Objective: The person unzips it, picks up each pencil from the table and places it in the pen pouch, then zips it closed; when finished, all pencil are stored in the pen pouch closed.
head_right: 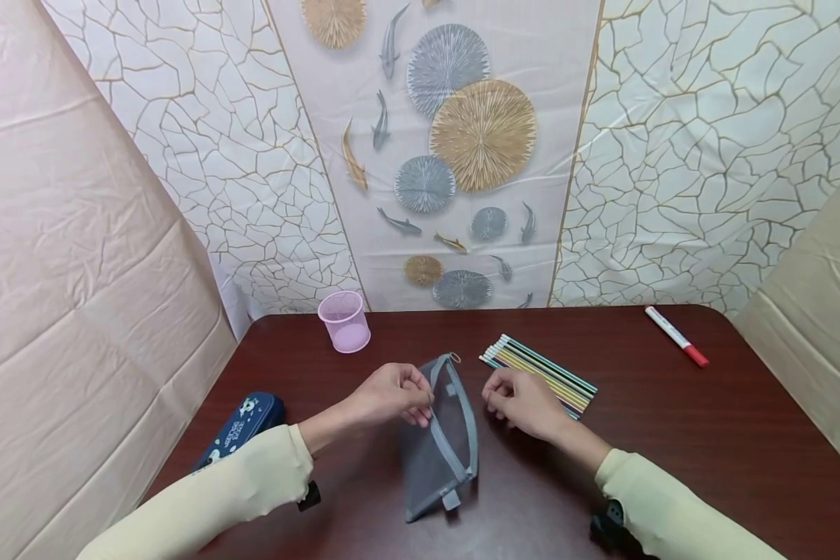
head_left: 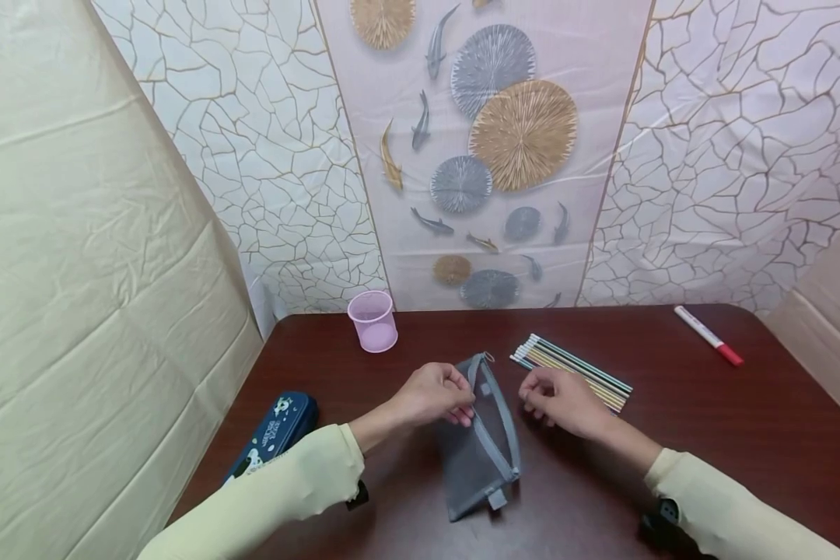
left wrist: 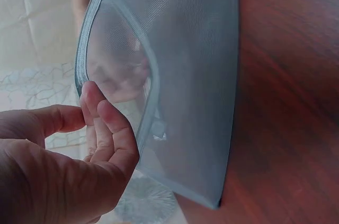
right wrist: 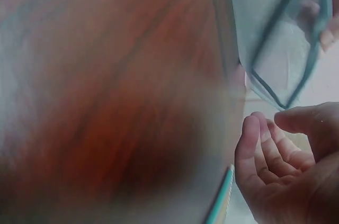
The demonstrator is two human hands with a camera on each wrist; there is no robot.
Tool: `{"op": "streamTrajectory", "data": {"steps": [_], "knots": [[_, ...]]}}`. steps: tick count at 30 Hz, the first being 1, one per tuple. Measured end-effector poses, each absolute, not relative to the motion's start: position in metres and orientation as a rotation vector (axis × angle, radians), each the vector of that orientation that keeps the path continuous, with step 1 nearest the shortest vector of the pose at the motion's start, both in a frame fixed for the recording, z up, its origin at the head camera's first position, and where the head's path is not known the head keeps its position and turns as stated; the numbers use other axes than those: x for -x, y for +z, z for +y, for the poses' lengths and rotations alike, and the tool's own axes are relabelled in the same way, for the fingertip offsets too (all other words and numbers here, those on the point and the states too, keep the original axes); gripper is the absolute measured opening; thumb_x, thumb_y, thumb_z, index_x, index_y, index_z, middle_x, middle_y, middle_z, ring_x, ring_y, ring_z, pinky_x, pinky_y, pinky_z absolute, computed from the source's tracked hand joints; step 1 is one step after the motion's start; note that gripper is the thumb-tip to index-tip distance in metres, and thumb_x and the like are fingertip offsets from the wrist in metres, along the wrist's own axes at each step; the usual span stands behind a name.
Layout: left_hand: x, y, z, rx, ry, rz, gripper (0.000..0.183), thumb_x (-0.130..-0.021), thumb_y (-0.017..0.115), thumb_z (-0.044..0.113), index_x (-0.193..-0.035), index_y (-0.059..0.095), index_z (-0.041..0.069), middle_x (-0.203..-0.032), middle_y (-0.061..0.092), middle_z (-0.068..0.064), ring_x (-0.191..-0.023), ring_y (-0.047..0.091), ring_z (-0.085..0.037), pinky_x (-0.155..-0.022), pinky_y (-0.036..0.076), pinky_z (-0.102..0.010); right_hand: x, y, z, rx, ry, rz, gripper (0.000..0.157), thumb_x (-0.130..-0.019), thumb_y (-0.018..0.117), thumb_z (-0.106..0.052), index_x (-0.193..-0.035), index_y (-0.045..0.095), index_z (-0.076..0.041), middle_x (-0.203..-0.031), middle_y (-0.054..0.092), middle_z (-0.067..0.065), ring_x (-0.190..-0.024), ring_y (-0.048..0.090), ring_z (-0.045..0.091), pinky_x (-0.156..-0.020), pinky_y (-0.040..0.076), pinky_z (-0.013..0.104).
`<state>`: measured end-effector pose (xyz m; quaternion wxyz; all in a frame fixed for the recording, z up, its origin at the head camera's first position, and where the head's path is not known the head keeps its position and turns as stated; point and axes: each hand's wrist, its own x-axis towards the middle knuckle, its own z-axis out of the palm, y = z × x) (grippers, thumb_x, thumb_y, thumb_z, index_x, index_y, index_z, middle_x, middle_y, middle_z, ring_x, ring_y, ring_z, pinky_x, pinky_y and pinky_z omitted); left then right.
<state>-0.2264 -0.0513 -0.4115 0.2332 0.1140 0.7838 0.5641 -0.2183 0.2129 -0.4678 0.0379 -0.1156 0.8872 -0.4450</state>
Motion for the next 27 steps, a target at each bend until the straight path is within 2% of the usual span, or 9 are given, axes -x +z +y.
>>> {"op": "streamTrajectory", "data": {"steps": [3,6,10,13,21,24,27], "knots": [[0.225,-0.417,-0.052,-0.304,1.538,2.152,0.006,-0.094,0.071,0.003,-0.096,0.066,0.000,-0.073,0.075,-0.011,-0.062,0.074,-0.017,-0.076,0.068,-0.046,0.222,-0.462,0.221,0.329,-1.336,2.754,0.013,-0.104,0.066,-0.017,-0.106,0.071,-0.005,-0.084,0.073,0.008,-0.072,0.069,0.021,-0.056,0.061,0.036],[0.224,-0.422,-0.053,-0.300,1.520,2.164,0.005,-0.094,0.070,0.002,-0.097,0.068,-0.002,-0.073,0.076,-0.011,-0.062,0.074,-0.016,-0.071,0.068,-0.041,0.229,-0.456,0.232,0.283,-1.288,2.809,0.015,-0.105,0.066,-0.020,-0.108,0.071,-0.007,-0.086,0.074,0.007,-0.073,0.069,0.021,-0.056,0.060,0.035],[0.222,-0.424,-0.053,-0.291,1.522,2.165,0.005,-0.094,0.070,0.002,-0.097,0.069,-0.002,-0.075,0.076,-0.013,-0.062,0.075,-0.017,-0.066,0.067,-0.034,0.241,-0.451,0.252,0.255,-1.137,2.970,0.011,-0.102,0.069,-0.022,-0.104,0.074,-0.013,-0.086,0.076,0.003,-0.077,0.066,0.018,-0.064,0.054,0.031],[0.223,-0.424,-0.053,-0.282,1.526,2.164,0.004,-0.094,0.070,0.002,-0.095,0.069,-0.001,-0.075,0.077,-0.014,-0.063,0.075,-0.017,-0.066,0.067,-0.035,0.252,-0.449,0.269,0.288,-1.017,3.061,0.009,-0.100,0.072,-0.021,-0.105,0.077,-0.015,-0.087,0.076,0.000,-0.081,0.065,0.016,-0.072,0.049,0.031],[0.225,-0.424,-0.055,-0.297,1.512,2.164,0.006,-0.094,0.071,0.005,-0.095,0.072,-0.001,-0.075,0.077,-0.013,-0.064,0.076,-0.016,-0.066,0.066,-0.032,0.283,-0.453,0.306,0.320,-0.916,3.077,0.016,-0.098,0.076,-0.018,-0.112,0.078,-0.013,-0.087,0.073,0.001,-0.080,0.062,0.017,-0.070,0.047,0.031],[0.227,-0.424,-0.053,-0.306,1.516,2.162,0.005,-0.095,0.070,0.004,-0.096,0.070,-0.001,-0.076,0.077,-0.013,-0.064,0.076,-0.016,-0.065,0.066,-0.031,0.293,-0.455,0.317,0.368,-0.893,3.046,0.017,-0.097,0.076,-0.017,-0.114,0.078,-0.012,-0.090,0.074,0.003,-0.081,0.062,0.018,-0.071,0.048,0.031],[0.228,-0.425,-0.053,-0.324,1.510,2.183,0.004,-0.095,0.070,0.004,-0.096,0.068,0.000,-0.077,0.078,-0.014,-0.063,0.075,-0.016,-0.063,0.065,-0.030,0.301,-0.456,0.323,0.395,-0.916,2.964,0.019,-0.098,0.075,-0.015,-0.116,0.077,-0.010,-0.095,0.076,0.006,-0.078,0.064,0.018,-0.066,0.054,0.031]]}}
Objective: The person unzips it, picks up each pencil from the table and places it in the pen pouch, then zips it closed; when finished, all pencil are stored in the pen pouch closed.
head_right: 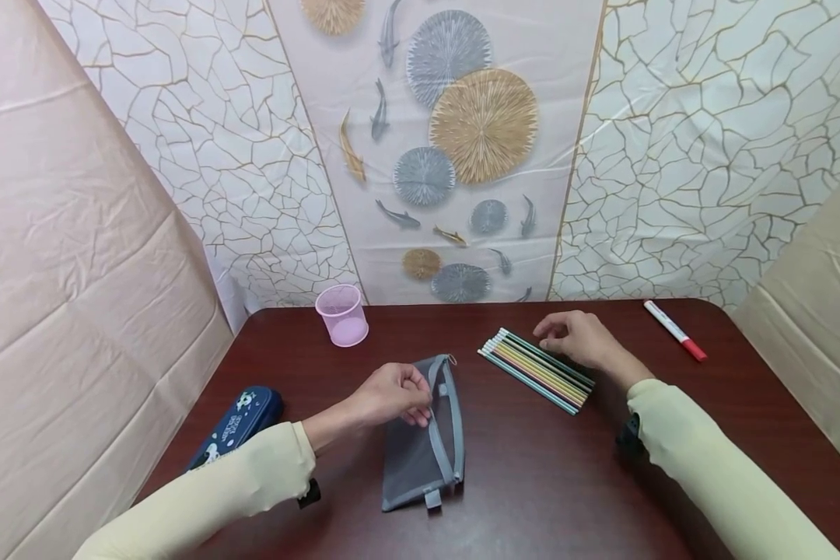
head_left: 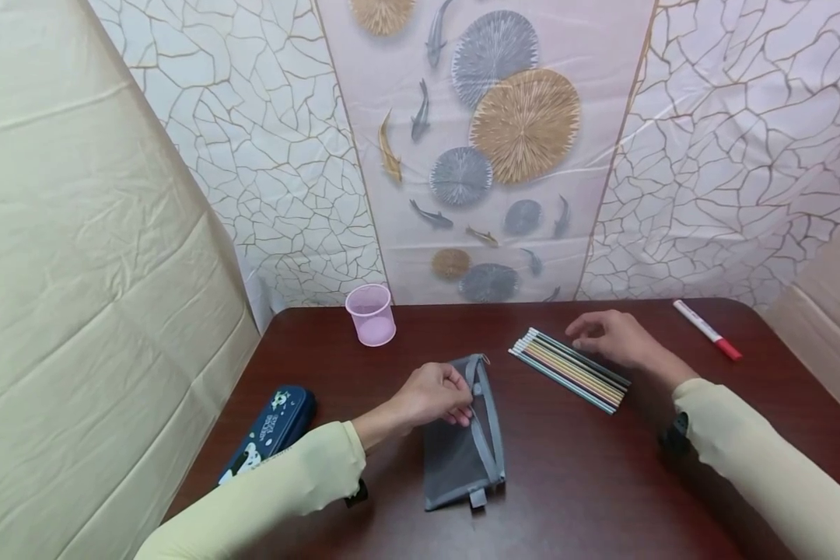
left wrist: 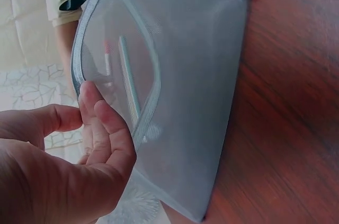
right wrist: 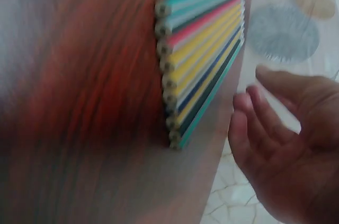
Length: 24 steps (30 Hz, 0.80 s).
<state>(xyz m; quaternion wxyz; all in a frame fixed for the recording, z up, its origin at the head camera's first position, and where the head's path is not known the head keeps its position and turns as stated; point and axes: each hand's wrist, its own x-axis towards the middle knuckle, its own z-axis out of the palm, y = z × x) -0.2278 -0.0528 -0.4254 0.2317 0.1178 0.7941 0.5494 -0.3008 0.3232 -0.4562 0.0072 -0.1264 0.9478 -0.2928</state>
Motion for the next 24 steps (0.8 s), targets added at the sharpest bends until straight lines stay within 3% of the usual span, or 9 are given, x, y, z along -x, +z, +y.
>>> {"op": "streamTrajectory", "data": {"steps": [6,12,24], "knots": [[0.228,-0.426,-0.051,-0.359,1.467,2.232,0.005,-0.096,0.071,0.006,-0.096,0.067,0.002,-0.077,0.077,-0.012,-0.064,0.075,-0.018,-0.062,0.064,-0.029,0.306,-0.462,0.327,0.338,-0.983,2.815,0.023,-0.101,0.072,-0.019,-0.122,0.075,-0.011,-0.109,0.078,0.012,-0.083,0.069,0.018,-0.064,0.060,0.033],[0.224,-0.430,-0.050,-0.403,1.434,2.265,0.005,-0.096,0.071,0.006,-0.096,0.067,0.003,-0.075,0.076,-0.011,-0.066,0.077,-0.024,-0.063,0.064,-0.032,0.306,-0.478,0.331,0.291,-0.972,2.827,0.023,-0.101,0.073,-0.027,-0.119,0.078,-0.015,-0.105,0.076,0.009,-0.080,0.064,0.020,-0.065,0.058,0.033],[0.228,-0.432,-0.050,-0.426,1.427,2.267,0.004,-0.096,0.070,0.006,-0.096,0.067,0.004,-0.073,0.075,-0.008,-0.062,0.075,-0.019,-0.061,0.064,-0.032,0.311,-0.481,0.334,0.257,-1.019,2.783,0.020,-0.101,0.071,-0.022,-0.119,0.079,-0.016,-0.112,0.078,0.010,-0.082,0.064,0.019,-0.065,0.057,0.033]]}}
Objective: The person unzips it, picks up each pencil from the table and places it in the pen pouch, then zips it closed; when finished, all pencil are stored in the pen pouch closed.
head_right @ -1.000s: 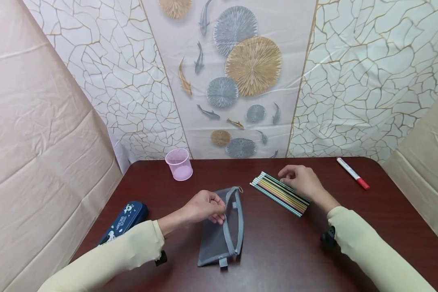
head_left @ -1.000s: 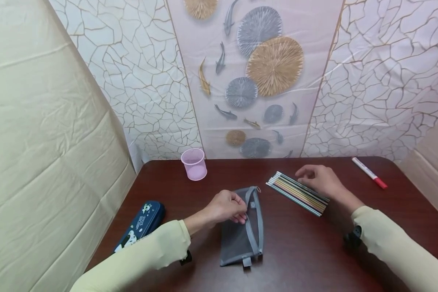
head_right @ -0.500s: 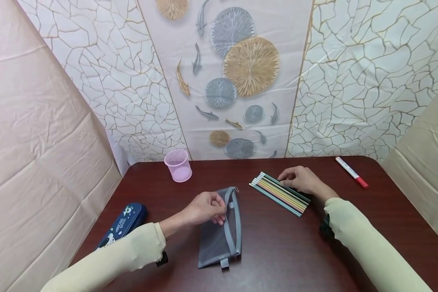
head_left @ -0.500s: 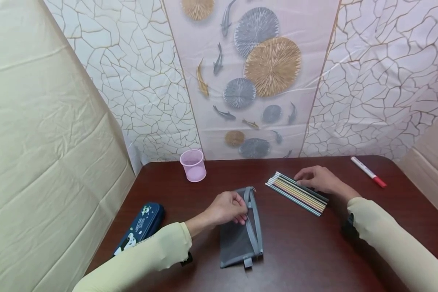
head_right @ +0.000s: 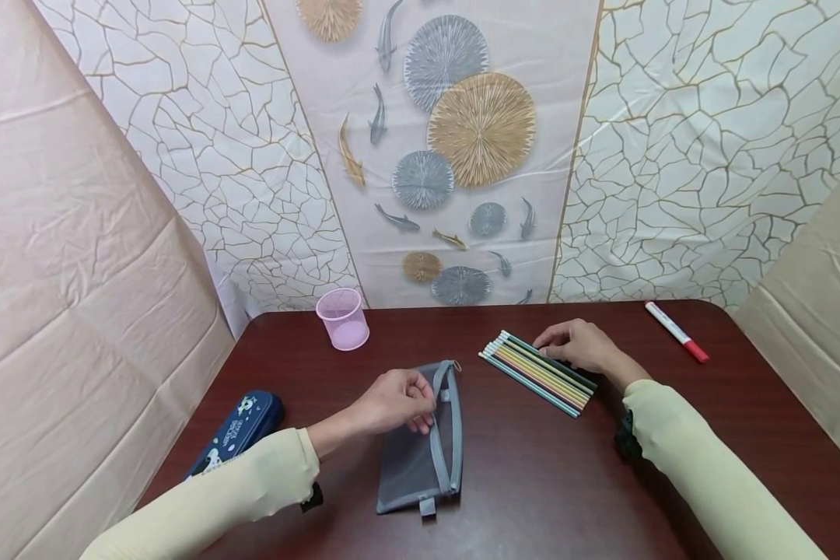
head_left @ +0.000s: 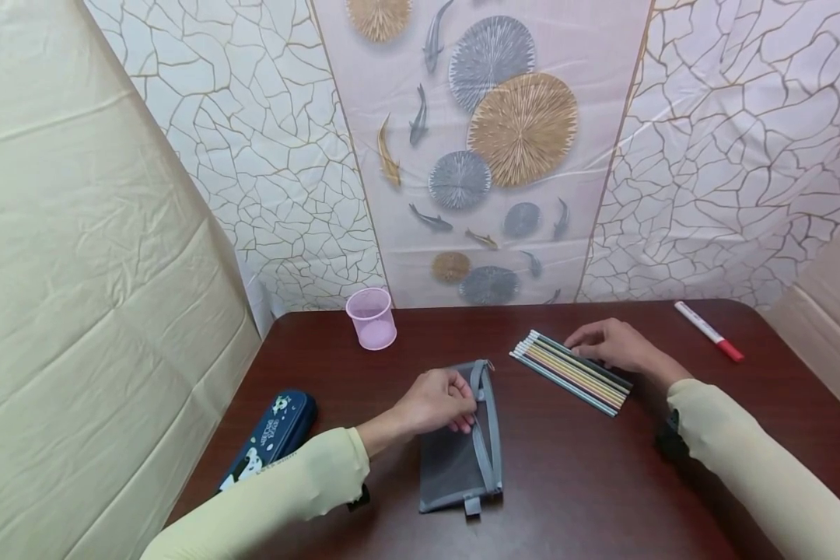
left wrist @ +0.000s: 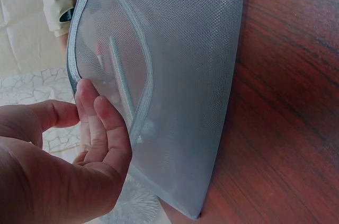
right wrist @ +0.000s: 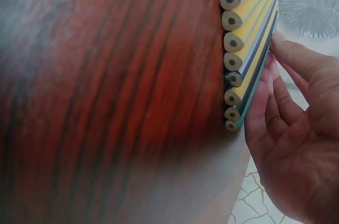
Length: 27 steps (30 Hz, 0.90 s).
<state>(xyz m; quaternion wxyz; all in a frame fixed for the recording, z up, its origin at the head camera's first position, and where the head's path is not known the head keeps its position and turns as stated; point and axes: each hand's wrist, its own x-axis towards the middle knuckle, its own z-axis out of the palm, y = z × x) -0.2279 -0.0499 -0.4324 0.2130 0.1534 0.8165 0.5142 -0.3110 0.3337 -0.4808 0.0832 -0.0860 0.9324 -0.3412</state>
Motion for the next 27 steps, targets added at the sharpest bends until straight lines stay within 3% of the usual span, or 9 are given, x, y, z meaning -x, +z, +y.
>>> {"op": "streamTrajectory", "data": {"steps": [6,17,27], "knots": [[0.228,-0.432,-0.049,-0.429,1.427,2.265,0.004,-0.096,0.071,0.005,-0.095,0.067,0.005,-0.073,0.075,-0.008,-0.062,0.075,-0.020,-0.064,0.066,-0.037,0.311,-0.480,0.336,0.281,-1.016,2.776,0.021,-0.102,0.070,-0.019,-0.120,0.078,-0.014,-0.112,0.078,0.011,-0.082,0.064,0.019,-0.064,0.058,0.032],[0.230,-0.428,-0.049,-0.383,1.459,2.230,0.004,-0.095,0.069,0.002,-0.098,0.067,0.000,-0.075,0.076,-0.013,-0.062,0.075,-0.019,-0.062,0.066,-0.032,0.315,-0.474,0.337,0.320,-0.887,2.835,0.022,-0.101,0.068,-0.014,-0.122,0.076,-0.011,-0.109,0.078,0.010,-0.079,0.066,0.017,-0.065,0.056,0.032],[0.230,-0.429,-0.051,-0.382,1.481,2.215,0.008,-0.093,0.072,0.002,-0.099,0.067,-0.002,-0.076,0.076,-0.015,-0.062,0.075,-0.019,-0.066,0.067,-0.038,0.316,-0.465,0.338,0.397,-0.830,2.790,0.029,-0.097,0.074,-0.009,-0.126,0.072,-0.009,-0.092,0.072,0.005,-0.078,0.063,0.018,-0.061,0.056,0.033]]}}
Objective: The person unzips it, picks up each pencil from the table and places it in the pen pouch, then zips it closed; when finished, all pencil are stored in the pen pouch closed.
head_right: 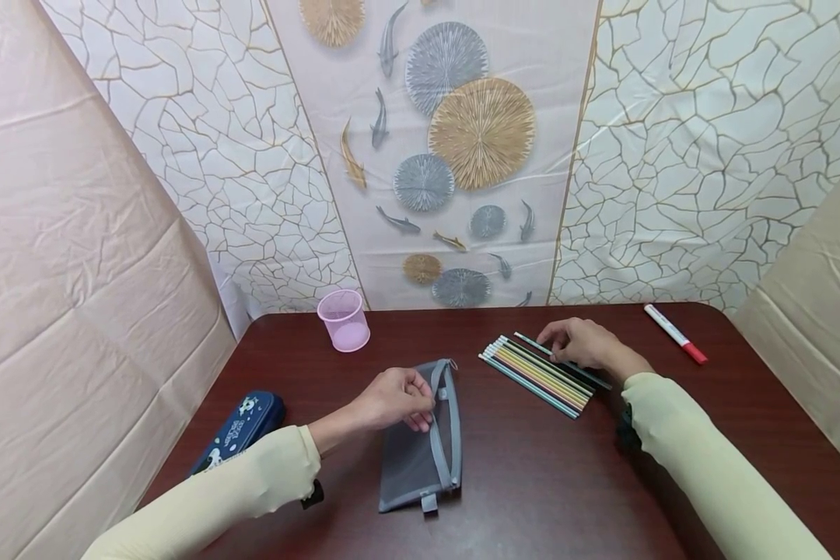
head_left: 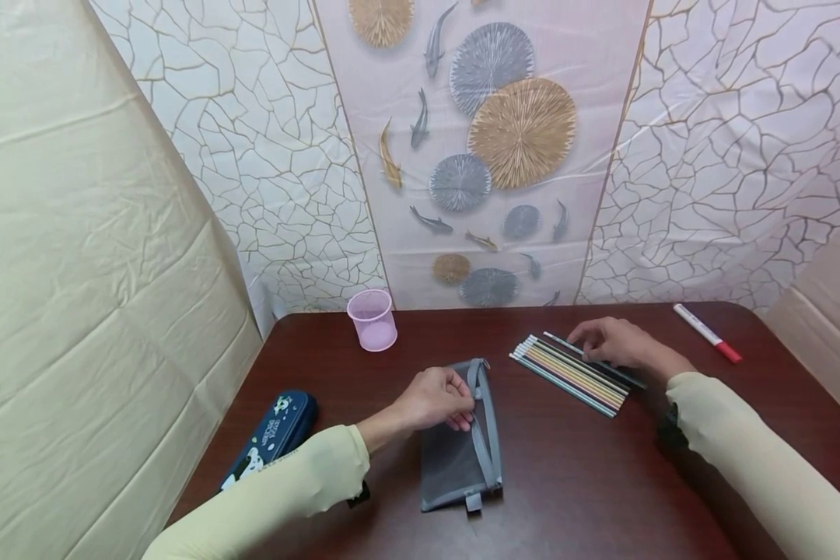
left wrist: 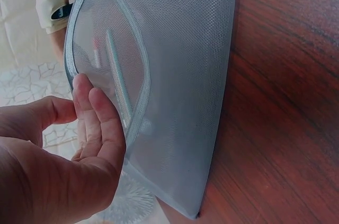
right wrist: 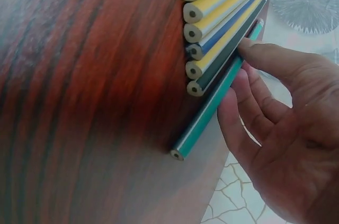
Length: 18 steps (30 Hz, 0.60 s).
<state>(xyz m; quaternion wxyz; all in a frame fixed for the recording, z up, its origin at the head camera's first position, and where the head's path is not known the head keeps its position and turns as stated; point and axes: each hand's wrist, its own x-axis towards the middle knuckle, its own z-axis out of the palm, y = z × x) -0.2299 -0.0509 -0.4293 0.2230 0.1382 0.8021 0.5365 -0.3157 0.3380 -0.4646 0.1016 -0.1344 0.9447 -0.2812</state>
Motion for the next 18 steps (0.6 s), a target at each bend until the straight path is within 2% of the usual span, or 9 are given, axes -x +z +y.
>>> {"op": "streamTrajectory", "data": {"steps": [5,10,18], "knots": [[0.230,-0.432,-0.052,-0.371,1.501,2.186,0.008,-0.094,0.071,0.002,-0.098,0.067,-0.002,-0.076,0.077,-0.016,-0.063,0.076,-0.020,-0.067,0.067,-0.039,0.315,-0.465,0.336,0.414,-0.812,2.798,0.030,-0.097,0.074,-0.009,-0.127,0.072,-0.009,-0.093,0.072,0.004,-0.078,0.063,0.017,-0.060,0.056,0.033],[0.231,-0.435,-0.055,-0.325,1.523,2.095,0.005,-0.095,0.071,0.001,-0.097,0.067,-0.002,-0.078,0.078,-0.017,-0.063,0.076,-0.018,-0.076,0.067,-0.048,0.317,-0.470,0.338,0.413,-0.843,2.798,0.030,-0.097,0.074,-0.009,-0.126,0.072,-0.008,-0.093,0.073,0.005,-0.076,0.064,0.016,-0.060,0.056,0.032],[0.229,-0.432,-0.058,-0.325,1.513,2.077,0.005,-0.096,0.070,0.001,-0.097,0.067,-0.003,-0.080,0.078,-0.018,-0.065,0.077,-0.019,-0.081,0.065,-0.053,0.321,-0.474,0.348,0.358,-0.981,2.741,0.030,-0.098,0.072,-0.009,-0.127,0.069,-0.002,-0.098,0.074,0.010,-0.081,0.066,0.017,-0.061,0.059,0.033]]}}
